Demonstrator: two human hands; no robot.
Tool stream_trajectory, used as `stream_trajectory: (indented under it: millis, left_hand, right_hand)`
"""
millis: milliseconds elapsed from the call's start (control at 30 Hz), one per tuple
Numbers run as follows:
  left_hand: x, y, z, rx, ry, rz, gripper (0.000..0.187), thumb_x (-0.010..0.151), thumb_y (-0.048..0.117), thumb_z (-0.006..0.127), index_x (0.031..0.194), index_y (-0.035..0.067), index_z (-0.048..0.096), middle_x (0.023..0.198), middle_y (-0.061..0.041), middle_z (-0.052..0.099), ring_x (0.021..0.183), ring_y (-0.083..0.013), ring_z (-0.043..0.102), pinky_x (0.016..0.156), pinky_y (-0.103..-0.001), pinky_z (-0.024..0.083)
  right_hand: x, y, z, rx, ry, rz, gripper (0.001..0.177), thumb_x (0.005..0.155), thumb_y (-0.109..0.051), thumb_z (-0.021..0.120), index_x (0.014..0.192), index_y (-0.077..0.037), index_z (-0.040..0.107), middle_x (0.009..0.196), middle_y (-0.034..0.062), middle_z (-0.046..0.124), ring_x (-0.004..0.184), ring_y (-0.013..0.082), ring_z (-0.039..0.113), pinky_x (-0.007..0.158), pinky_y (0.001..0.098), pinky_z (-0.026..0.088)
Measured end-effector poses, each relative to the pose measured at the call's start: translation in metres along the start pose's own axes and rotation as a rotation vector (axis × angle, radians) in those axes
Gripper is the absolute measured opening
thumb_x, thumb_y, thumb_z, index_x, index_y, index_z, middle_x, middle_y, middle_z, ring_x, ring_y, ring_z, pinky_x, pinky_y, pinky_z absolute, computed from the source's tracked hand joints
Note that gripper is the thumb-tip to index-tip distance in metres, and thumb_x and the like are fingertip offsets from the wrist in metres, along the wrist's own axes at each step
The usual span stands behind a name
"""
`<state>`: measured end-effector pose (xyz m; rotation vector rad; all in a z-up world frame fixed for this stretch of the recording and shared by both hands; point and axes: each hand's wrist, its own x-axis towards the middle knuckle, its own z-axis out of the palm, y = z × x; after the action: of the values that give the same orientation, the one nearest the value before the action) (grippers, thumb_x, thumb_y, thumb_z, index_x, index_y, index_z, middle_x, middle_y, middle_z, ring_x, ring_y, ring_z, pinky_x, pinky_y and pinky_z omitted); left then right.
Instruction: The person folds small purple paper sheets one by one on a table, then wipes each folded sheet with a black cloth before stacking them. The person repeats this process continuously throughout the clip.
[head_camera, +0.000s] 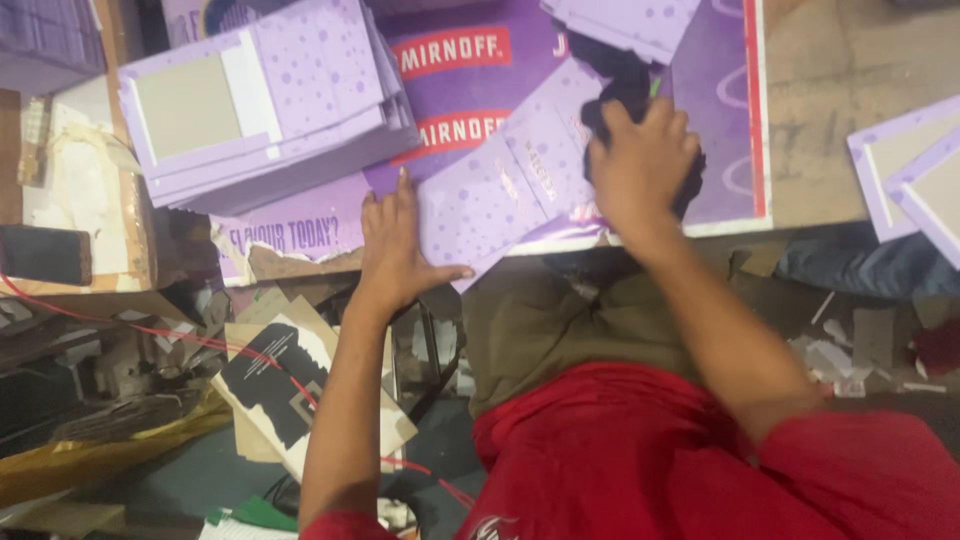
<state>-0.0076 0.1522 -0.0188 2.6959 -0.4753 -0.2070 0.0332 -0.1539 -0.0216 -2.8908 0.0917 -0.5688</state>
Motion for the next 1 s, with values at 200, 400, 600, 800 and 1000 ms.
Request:
stream_trajectory:
  millis: [200, 400, 600, 800, 1000]
  left_hand:
    - [-0.007, -0.005, 0.009, -0.037, -0.028, -0.023, 0.141, 0.058, 0.049, 0.093, 0.166, -0.005, 0.021, 0.141, -0.021, 0.049, 0.136, -0.0455, 0.041, 0.132, -0.06, 0.017]
    - [0.006, 0.017, -0.014, 0.045, 0.044, 0.093, 0.146, 0.04, 0.057, 0.099, 0.151, -0.007, 0.029, 0.141, -0.028, 0.039, 0.133, -0.0492, 0.035, 0.115, -0.063, 0.016]
    - [0.012, 0.051, -0.031, 0.14, 0.036, -0.208, 0.118, 0.04, 0.044, 0.1, 0.141, 0.008, 0.05, 0.124, -0.017, 0.054, 0.119, -0.0387, 0.048, 0.097, -0.055, 0.032]
    - [-0.025, 0.078, -0.047, 0.067, 0.36, 0.017, 0.017, 0.084, 0.016, 0.08, 0.093, 0.007, 0.068, 0.091, -0.008, 0.061, 0.092, -0.0325, 0.06, 0.082, -0.044, 0.043]
    - [-0.051, 0.098, -0.015, 0.555, 0.486, 0.392, 0.01, 0.086, 0.012, 0.068, 0.093, 0.006, 0.071, 0.089, -0.004, 0.061, 0.085, -0.0206, 0.058, 0.076, -0.04, 0.048]
  right_hand:
    - [-0.059, -0.123, 0.003, 0.359, -0.187, -0.351, 0.022, 0.08, -0.036, 0.065, 0.085, -0.017, 0.072, 0.089, 0.0121, 0.066, 0.081, 0.0318, 0.064, 0.066, 0.0488, 0.045]
    - [-0.036, 0.015, -0.005, 0.037, -0.502, 0.154, 0.026, 0.109, -0.034, 0.059, 0.108, -0.013, 0.073, 0.104, 0.0121, 0.068, 0.09, 0.0348, 0.062, 0.07, 0.0544, 0.044]
    - [-0.049, 0.08, -0.012, 0.307, 0.017, -0.069, 0.029, 0.096, -0.023, 0.08, 0.123, -0.015, 0.075, 0.117, 0.0188, 0.06, 0.111, 0.0396, 0.056, 0.091, 0.0504, 0.043]
    - [-0.07, 0.045, -0.05, 0.904, 0.38, 0.25, 0.024, 0.112, -0.014, 0.065, 0.132, -0.002, 0.061, 0.126, 0.0137, 0.055, 0.118, 0.0298, 0.056, 0.109, 0.0403, 0.044]
    - [-0.053, 0.0, -0.099, 0.7, -0.047, -0.222, 0.036, 0.093, -0.02, 0.067, 0.126, -0.005, 0.064, 0.127, 0.0227, 0.057, 0.119, 0.0399, 0.053, 0.104, 0.0512, 0.042]
